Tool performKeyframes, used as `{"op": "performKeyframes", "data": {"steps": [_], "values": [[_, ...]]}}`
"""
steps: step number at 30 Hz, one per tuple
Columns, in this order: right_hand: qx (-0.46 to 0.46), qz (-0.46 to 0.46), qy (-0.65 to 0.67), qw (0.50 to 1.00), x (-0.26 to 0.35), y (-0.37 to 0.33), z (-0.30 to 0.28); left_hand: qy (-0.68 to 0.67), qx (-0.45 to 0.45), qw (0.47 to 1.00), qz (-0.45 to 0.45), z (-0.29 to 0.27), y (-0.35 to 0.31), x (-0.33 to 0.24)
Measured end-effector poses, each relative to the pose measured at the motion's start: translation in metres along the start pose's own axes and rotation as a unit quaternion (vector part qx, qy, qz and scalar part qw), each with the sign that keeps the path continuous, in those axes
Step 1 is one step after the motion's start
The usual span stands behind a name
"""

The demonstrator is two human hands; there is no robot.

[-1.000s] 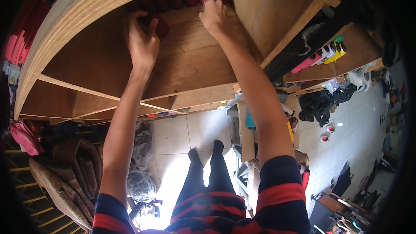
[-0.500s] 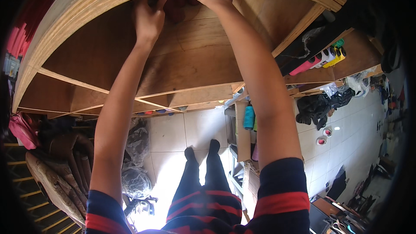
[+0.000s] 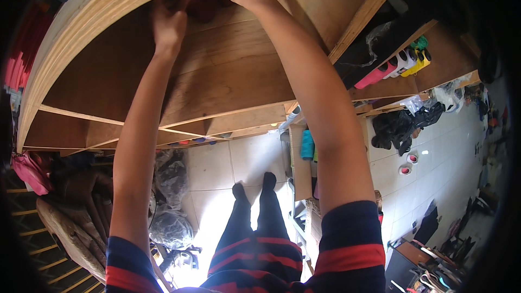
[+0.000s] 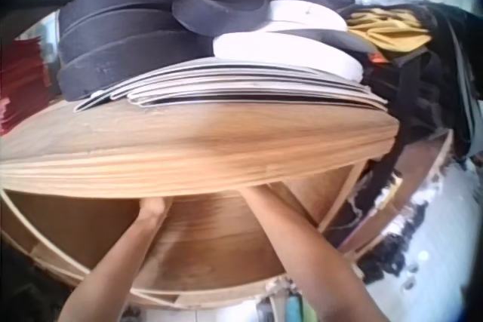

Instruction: The person picks up thread spools from cardboard boxes and organizes them by placing them into the cubbies of a wooden shelving unit.

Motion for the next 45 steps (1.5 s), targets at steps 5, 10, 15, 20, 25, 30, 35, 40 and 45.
{"op": "performKeyframes", "data": {"steps": [5, 10, 15, 20, 25, 30, 35, 40, 45], "values": [[0.002, 0.0, -0.004, 1.0, 0.001, -0.006, 0.007, 0.001, -0.085, 0.996, -0.04, -0.02, 0.002, 0.022], [0.01, -0.007, 0.0, 1.0, 0.015, -0.005, 0.014, -0.02, -0.101, 0.994, -0.035, -0.023, -0.001, 0.03], [0.028, -0.017, 0.005, 0.999, 0.025, 0.001, 0.021, 0.101, -0.073, 0.99, 0.059, -0.016, -0.001, 0.026], [0.043, -0.021, 0.012, 0.999, 0.03, 0.004, 0.025, 0.115, -0.064, 0.989, 0.068, -0.01, -0.001, 0.029], [0.054, -0.027, 0.022, 0.998, 0.037, 0.008, 0.027, 0.171, -0.037, 0.982, 0.075, -0.006, -0.001, 0.027], [0.064, -0.013, 0.051, 0.997, 0.025, -0.001, 0.017, 0.097, -0.052, 0.987, 0.116, -0.005, -0.008, 0.011], [0.005, 0.041, 0.085, 0.996, 0.006, -0.026, -0.012, 0.092, -0.07, 0.971, 0.208, 0.015, -0.014, 0.001], [-0.014, 0.07, 0.098, 0.993, -0.008, -0.036, -0.035, -0.233, -0.013, 0.966, 0.113, 0.072, 0.02, 0.05], [-0.049, 0.056, 0.097, 0.993, -0.006, -0.045, -0.049, -0.31, 0.065, 0.943, 0.104, 0.108, 0.049, 0.082]]}}
Point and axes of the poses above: each hand's wrist, its own y-axis towards the middle knuckle, its own z-axis out of the palm, x = y × z, the point moved 10 cm from there along y, towards the middle knuckle, and after that the axes turned 13 degrees about -x, right-handed, at the moved point
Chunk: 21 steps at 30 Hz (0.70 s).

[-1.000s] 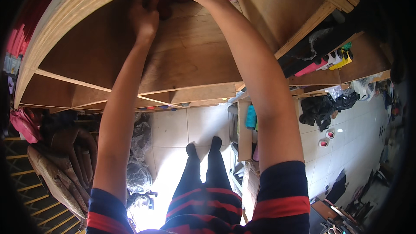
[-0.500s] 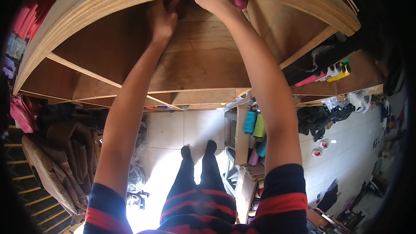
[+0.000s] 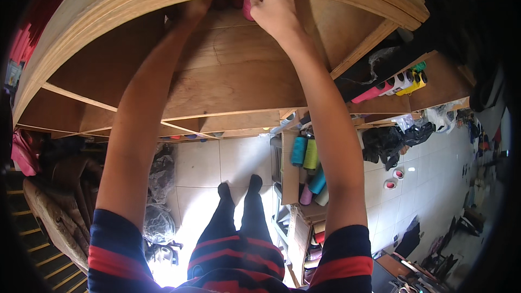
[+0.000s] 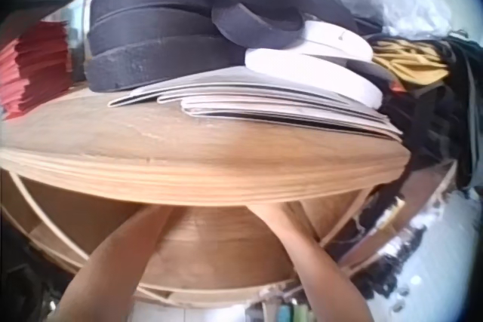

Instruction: The person picks up thread spools from cardboard boxes and organizes them by placing them into the cubbies of a wooden shelving unit.

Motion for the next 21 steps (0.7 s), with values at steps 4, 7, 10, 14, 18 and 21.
{"op": "performKeyframes", "data": {"steps": [4, 7, 10, 14, 18, 21], "values": [[0.013, 0.013, 0.0, 1.0, -0.006, -0.007, 0.002, 0.204, 0.09, 0.97, 0.096, -0.007, 0.013, -0.012], [0.075, 0.063, 0.054, 0.994, -0.008, -0.012, 0.014, 0.287, 0.029, 0.952, 0.099, 0.0, -0.001, -0.043], [-0.041, -0.072, 0.023, 0.996, 0.009, -0.01, 0.003, 0.375, -0.049, 0.922, 0.077, -0.007, -0.015, -0.073], [0.064, -0.028, 0.049, 0.996, 0.012, -0.01, 0.028, 0.448, -0.11, 0.886, 0.049, -0.03, -0.02, -0.095], [0.097, -0.048, 0.053, 0.993, 0.007, -0.021, 0.036, 0.467, -0.122, 0.875, 0.043, -0.032, -0.025, -0.103], [0.075, -0.003, 0.062, 0.995, 0.018, -0.017, 0.026, 0.478, -0.127, 0.868, 0.038, -0.039, -0.033, -0.107]]}}
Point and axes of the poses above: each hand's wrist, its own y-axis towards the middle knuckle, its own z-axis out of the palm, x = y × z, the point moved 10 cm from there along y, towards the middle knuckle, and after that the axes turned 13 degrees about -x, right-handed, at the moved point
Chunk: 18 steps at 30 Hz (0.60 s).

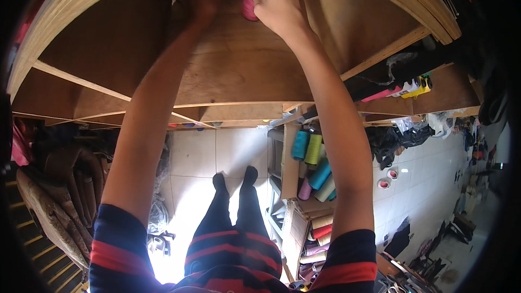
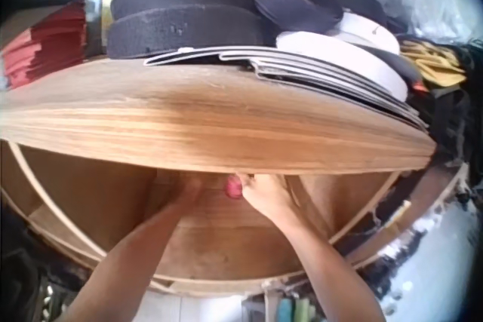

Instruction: The person picks up thread spools from cardboard boxes and organizes them by placing them into the cubbies of a wooden shelving unit.

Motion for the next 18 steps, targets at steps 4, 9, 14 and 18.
{"op": "performKeyframes", "data": {"steps": [4, 9, 14, 18], "values": [[-0.019, 0.029, 0.015, 0.999, 0.006, 0.001, -0.003, 0.007, 0.005, 1.0, 0.01, -0.004, -0.001, -0.007], [-0.031, 0.031, 0.031, 0.999, 0.018, 0.002, -0.001, 0.027, 0.025, 0.999, 0.031, -0.004, 0.005, -0.014], [-0.074, -0.03, 0.002, 0.997, 0.015, 0.005, -0.006, 0.054, 0.035, 0.996, 0.069, -0.015, -0.005, -0.02], [-0.049, 0.018, -0.03, 0.998, 0.01, 0.012, -0.003, 0.029, 0.026, 0.997, 0.07, -0.036, -0.018, -0.025]]}}
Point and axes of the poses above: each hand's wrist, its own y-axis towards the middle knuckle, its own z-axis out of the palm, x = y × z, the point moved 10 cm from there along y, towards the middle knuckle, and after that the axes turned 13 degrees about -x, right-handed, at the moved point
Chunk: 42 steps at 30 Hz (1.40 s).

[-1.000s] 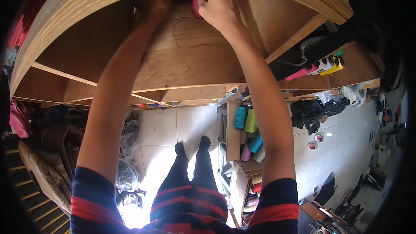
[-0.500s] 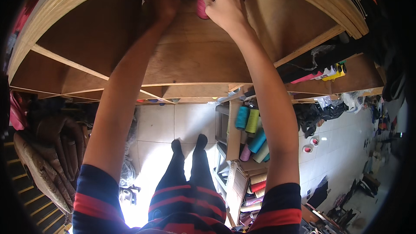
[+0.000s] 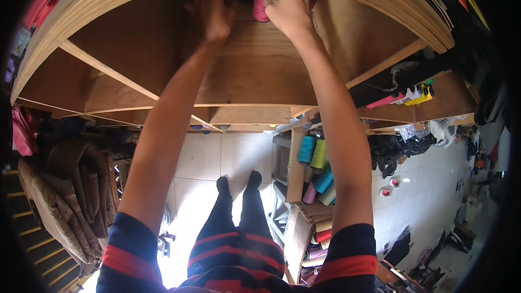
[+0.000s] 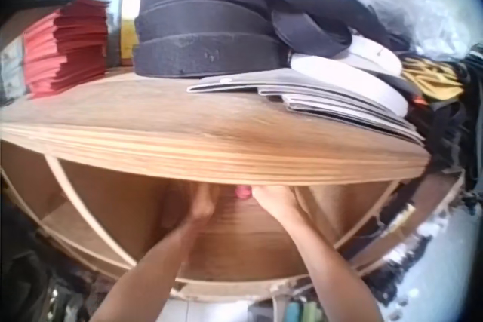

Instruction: The person picks up thread spools from cardboard boxes and organizes them by placing them into the cubbies of a wooden shelving unit.

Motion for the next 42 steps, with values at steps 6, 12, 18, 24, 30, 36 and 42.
{"op": "performKeyframes", "data": {"steps": [6, 12, 18, 24, 30, 36, 42], "values": [[0.067, -0.028, -0.086, 0.994, 0.026, 0.021, 0.034, -0.15, -0.073, 0.978, -0.125, -0.058, -0.034, 0.017], [0.092, -0.086, -0.117, 0.985, 0.042, 0.044, 0.07, -0.215, -0.023, 0.968, -0.128, -0.115, -0.075, -0.003], [0.103, -0.108, -0.133, 0.98, 0.05, 0.054, 0.089, -0.242, -0.002, 0.959, -0.15, -0.149, -0.085, -0.01], [0.103, -0.121, -0.141, 0.977, 0.056, 0.054, 0.098, -0.265, 0.002, 0.95, -0.163, -0.157, -0.083, -0.004], [0.098, -0.128, -0.142, 0.977, 0.06, 0.05, 0.101, -0.262, 0.01, 0.95, -0.171, -0.16, -0.085, 0.0], [0.082, -0.108, -0.133, 0.982, 0.047, 0.048, 0.084, -0.289, 0.016, 0.939, -0.185, -0.165, -0.087, 0.003], [0.077, -0.109, -0.136, 0.982, 0.048, 0.042, 0.083, -0.311, 0.028, 0.932, -0.184, -0.169, -0.092, -0.008]]}}
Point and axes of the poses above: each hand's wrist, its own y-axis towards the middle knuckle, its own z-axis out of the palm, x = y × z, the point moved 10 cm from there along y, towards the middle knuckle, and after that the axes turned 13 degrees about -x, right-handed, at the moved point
